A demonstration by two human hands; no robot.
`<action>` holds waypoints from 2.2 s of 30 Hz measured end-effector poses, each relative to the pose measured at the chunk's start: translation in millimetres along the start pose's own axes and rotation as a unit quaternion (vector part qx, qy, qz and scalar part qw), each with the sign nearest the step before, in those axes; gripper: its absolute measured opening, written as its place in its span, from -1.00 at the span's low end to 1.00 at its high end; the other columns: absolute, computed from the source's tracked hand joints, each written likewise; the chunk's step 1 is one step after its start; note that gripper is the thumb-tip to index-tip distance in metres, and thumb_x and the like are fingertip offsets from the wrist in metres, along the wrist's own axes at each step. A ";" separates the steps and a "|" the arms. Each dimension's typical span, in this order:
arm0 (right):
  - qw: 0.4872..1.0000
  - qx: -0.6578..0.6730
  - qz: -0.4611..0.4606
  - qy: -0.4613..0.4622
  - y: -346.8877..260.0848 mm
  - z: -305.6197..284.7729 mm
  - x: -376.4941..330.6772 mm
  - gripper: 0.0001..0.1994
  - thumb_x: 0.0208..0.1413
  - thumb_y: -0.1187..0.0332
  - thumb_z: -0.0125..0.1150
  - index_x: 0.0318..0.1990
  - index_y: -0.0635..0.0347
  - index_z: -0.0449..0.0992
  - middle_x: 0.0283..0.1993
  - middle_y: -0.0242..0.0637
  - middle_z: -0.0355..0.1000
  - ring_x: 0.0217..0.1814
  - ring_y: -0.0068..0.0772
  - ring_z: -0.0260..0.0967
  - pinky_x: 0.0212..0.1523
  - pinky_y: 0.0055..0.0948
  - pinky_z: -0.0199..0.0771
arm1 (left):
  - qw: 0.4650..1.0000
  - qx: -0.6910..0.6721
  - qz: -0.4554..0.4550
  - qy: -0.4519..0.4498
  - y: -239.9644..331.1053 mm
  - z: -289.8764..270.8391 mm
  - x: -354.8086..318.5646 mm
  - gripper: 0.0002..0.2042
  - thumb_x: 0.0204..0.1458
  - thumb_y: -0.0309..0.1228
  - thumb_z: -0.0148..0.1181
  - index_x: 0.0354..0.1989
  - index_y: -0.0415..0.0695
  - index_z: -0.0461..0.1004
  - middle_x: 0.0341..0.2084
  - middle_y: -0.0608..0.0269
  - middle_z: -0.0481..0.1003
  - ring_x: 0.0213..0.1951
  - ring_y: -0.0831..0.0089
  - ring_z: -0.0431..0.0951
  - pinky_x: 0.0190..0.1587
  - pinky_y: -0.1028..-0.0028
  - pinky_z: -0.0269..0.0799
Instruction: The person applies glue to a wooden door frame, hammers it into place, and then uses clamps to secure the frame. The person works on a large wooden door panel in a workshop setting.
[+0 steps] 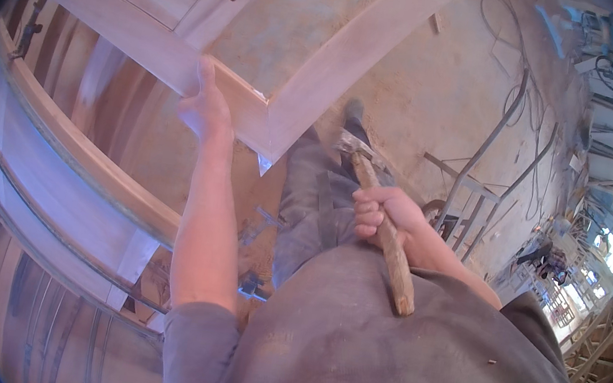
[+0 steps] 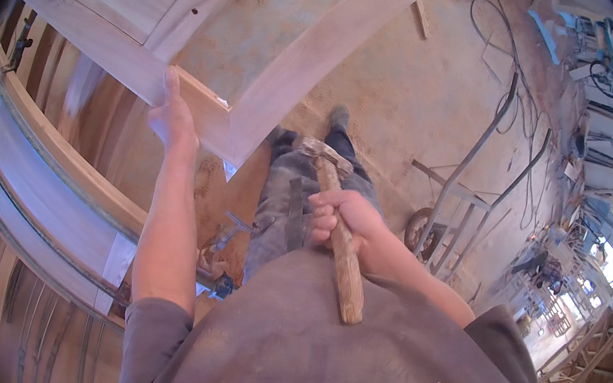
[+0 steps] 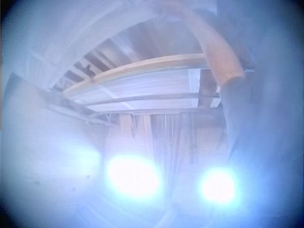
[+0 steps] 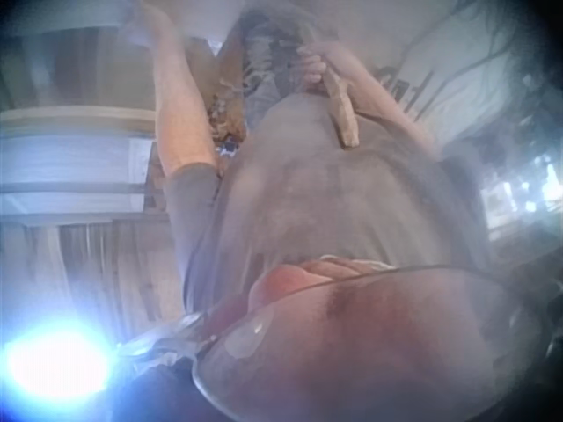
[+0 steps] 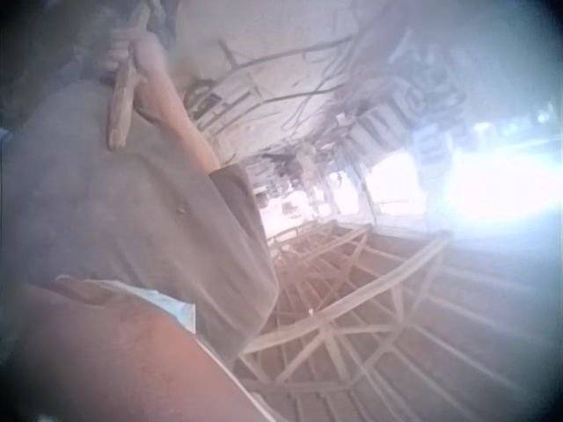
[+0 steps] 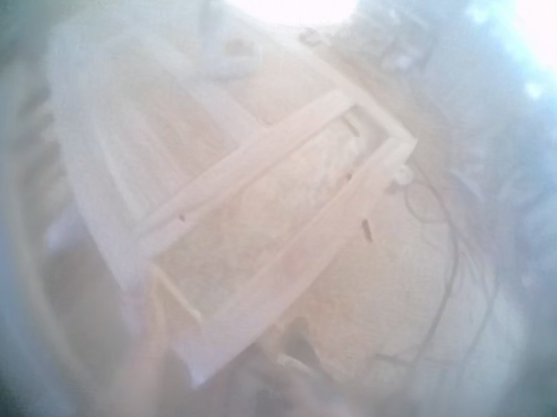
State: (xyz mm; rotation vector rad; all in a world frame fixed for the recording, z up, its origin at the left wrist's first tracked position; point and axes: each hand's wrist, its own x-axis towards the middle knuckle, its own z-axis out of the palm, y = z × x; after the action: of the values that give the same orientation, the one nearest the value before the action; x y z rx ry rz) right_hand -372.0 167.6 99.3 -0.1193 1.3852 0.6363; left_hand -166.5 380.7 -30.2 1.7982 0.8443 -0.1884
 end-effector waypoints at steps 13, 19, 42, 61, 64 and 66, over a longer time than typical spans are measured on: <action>0.999 0.033 -0.016 -0.004 -13.4 15.0 -9.3 -0.80 0.25 0.51 0.11 -0.40 0.09 0.25 -0.59 -0.53 0.19 -0.68 -0.68 0.11 -0.59 -0.51 0.15 | 0.999 0.019 -0.033 -0.007 7.2 5.7 -3.6 -0.23 0.16 0.05 0.32 0.16 -0.56 0.39 0.09 -0.13 0.51 0.05 0.17 0.56 0.07 0.26 0.52; 0.999 0.039 -0.016 -0.019 -19.5 48.8 3.3 -0.81 0.24 0.51 0.09 -0.41 0.09 0.27 -0.58 -0.51 0.22 -0.67 -0.63 0.13 -0.61 -0.47 0.20 | 0.999 0.011 -0.034 -0.009 7.0 6.5 -4.3 -0.19 0.14 0.08 0.33 0.16 -0.59 0.36 0.08 -0.16 0.51 0.05 0.15 0.55 0.08 0.24 0.51; 0.992 0.086 -0.056 -0.077 -106.0 -34.4 -34.2 -0.74 0.27 0.47 0.07 -0.49 0.02 0.25 -0.66 -0.53 0.22 -0.71 -0.63 0.18 -0.63 -0.48 0.20 | 0.976 0.192 -0.043 0.097 -13.3 13.3 -2.2 -0.24 0.16 0.10 0.24 0.21 -0.44 0.35 0.02 -0.21 0.47 -0.01 0.01 0.52 0.02 0.10 0.52; 0.967 0.209 -0.125 -0.070 -429.8 -72.0 -123.2 -0.86 0.20 0.52 0.12 -0.34 0.11 0.27 -0.62 -0.53 0.22 -0.74 -0.64 0.15 -0.68 -0.47 0.20 | 0.675 0.336 0.608 -0.247 214.4 460.4 -102.3 -0.26 0.09 -0.13 0.35 0.33 -0.37 0.26 0.43 -0.11 0.14 0.47 -0.08 0.05 0.47 0.01 0.03; 0.967 0.196 -0.141 -0.082 -453.2 -74.1 -131.7 -0.81 0.21 0.51 0.12 -0.39 0.06 0.26 -0.61 -0.56 0.23 -0.73 -0.67 0.13 -0.65 -0.52 0.18 | 0.607 0.363 0.657 -0.261 255.8 518.5 -70.7 -0.36 0.20 -0.13 0.22 0.32 -0.33 0.29 0.41 -0.08 0.18 0.46 -0.02 0.08 0.49 0.06 0.00; 0.965 0.216 -0.135 -0.068 -460.0 -74.1 -134.5 -0.81 0.22 0.51 0.10 -0.40 0.06 0.26 -0.61 -0.56 0.22 -0.73 -0.67 0.13 -0.65 -0.51 0.18 | 0.545 0.394 0.687 -0.275 270.8 551.8 -51.3 -0.41 0.23 -0.11 0.16 0.31 -0.28 0.32 0.41 -0.04 0.19 0.46 0.00 0.09 0.49 0.06 -0.01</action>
State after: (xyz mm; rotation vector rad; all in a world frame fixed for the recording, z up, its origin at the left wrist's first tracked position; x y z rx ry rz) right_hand -220.8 -292.7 79.5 0.0831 1.3150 0.1037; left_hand 111.4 -169.8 -17.6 2.4394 -1.4576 -0.0559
